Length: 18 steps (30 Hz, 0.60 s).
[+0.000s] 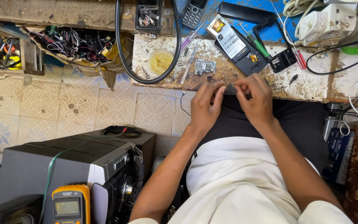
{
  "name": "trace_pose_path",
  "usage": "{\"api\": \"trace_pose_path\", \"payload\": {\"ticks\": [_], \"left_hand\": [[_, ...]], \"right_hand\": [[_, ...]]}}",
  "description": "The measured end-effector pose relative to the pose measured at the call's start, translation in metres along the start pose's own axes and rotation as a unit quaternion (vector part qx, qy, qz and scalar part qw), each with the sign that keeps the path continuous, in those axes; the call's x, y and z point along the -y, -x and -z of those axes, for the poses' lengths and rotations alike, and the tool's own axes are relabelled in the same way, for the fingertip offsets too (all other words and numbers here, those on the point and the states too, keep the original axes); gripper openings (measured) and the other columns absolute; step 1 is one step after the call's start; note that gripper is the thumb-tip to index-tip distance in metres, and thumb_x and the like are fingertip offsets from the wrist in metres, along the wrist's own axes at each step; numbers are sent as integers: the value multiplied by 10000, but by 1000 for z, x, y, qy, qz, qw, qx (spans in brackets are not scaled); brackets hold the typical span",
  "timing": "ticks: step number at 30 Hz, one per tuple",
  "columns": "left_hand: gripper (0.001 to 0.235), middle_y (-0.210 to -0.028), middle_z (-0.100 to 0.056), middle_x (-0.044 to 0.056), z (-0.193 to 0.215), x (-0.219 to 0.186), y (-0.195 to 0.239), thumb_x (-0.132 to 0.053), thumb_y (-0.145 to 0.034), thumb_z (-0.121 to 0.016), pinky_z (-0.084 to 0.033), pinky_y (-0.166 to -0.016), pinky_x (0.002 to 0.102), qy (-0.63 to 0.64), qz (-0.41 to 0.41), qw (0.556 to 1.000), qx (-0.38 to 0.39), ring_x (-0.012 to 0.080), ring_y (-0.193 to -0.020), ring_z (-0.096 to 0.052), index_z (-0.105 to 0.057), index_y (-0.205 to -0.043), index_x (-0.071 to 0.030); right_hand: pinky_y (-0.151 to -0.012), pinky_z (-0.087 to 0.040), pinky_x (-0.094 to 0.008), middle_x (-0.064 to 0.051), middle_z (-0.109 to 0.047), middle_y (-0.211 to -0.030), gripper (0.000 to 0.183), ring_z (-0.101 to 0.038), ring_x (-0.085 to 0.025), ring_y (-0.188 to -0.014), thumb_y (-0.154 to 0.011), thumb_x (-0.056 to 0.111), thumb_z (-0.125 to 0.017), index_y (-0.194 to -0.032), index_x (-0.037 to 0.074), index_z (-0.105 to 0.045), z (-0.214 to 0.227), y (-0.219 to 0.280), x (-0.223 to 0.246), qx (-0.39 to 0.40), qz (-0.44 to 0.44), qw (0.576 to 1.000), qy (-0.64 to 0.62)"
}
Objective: The person uses a hot air gun to apply heat to a small electronic component held in their left hand. They then set the tool down and use their fingers to manipulate the component and a small wire on the workbench.
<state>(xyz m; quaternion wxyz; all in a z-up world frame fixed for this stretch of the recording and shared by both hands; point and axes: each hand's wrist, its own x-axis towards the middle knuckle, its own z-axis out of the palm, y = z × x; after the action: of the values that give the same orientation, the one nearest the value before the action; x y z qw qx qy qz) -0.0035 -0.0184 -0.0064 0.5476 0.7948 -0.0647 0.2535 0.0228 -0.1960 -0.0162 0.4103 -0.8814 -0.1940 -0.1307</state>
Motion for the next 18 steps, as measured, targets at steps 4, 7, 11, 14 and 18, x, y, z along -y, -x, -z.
{"api": "trace_pose_path", "payload": {"ticks": [4,7,11,14,18], "left_hand": [[169,-769,-626,42,0,1,2,-109,-995,-700,-541,-568,320,45,0,999,13,191,-641,-631,-719,-1161,-82],[175,-785,-641,30,1,-1,2,-108,-1005,-688,-536,-557,300,81,9,996,23,169,-636,-634,-726,-1175,-93],[182,-807,-654,25,1,0,2,-110,-1012,-680,-527,-546,277,107,17,994,30,144,-630,-634,-726,-1187,-90],[169,-796,-646,58,1,1,1,-95,-1022,-669,-503,-526,267,116,19,993,30,171,-623,-627,-722,-1178,-58],[164,-795,-647,66,0,4,2,-85,-1015,-676,-499,-516,276,115,20,993,28,186,-622,-630,-716,-1171,-55]], "right_hand": [[-654,-537,-341,-38,-524,-881,167,-616,-240,-768,-1027,-77,-716,-1130,53,-694,2,0,22,-29,95,991,87],[-674,-531,-338,-47,-511,-905,182,-599,-232,-765,-1040,-72,-709,-1173,51,-688,0,3,19,-62,135,982,112],[-672,-520,-315,-56,-526,-898,212,-608,-249,-755,-1016,-108,-734,-1181,19,-692,0,0,21,-82,162,977,110],[-627,-521,-337,-46,-516,-873,188,-564,-253,-685,-1009,-90,-748,-1152,25,-708,-3,-2,18,-93,172,977,84],[-619,-512,-319,-16,-513,-881,185,-550,-220,-660,-995,-82,-758,-1145,23,-724,-6,-4,13,-92,168,980,63]]}}
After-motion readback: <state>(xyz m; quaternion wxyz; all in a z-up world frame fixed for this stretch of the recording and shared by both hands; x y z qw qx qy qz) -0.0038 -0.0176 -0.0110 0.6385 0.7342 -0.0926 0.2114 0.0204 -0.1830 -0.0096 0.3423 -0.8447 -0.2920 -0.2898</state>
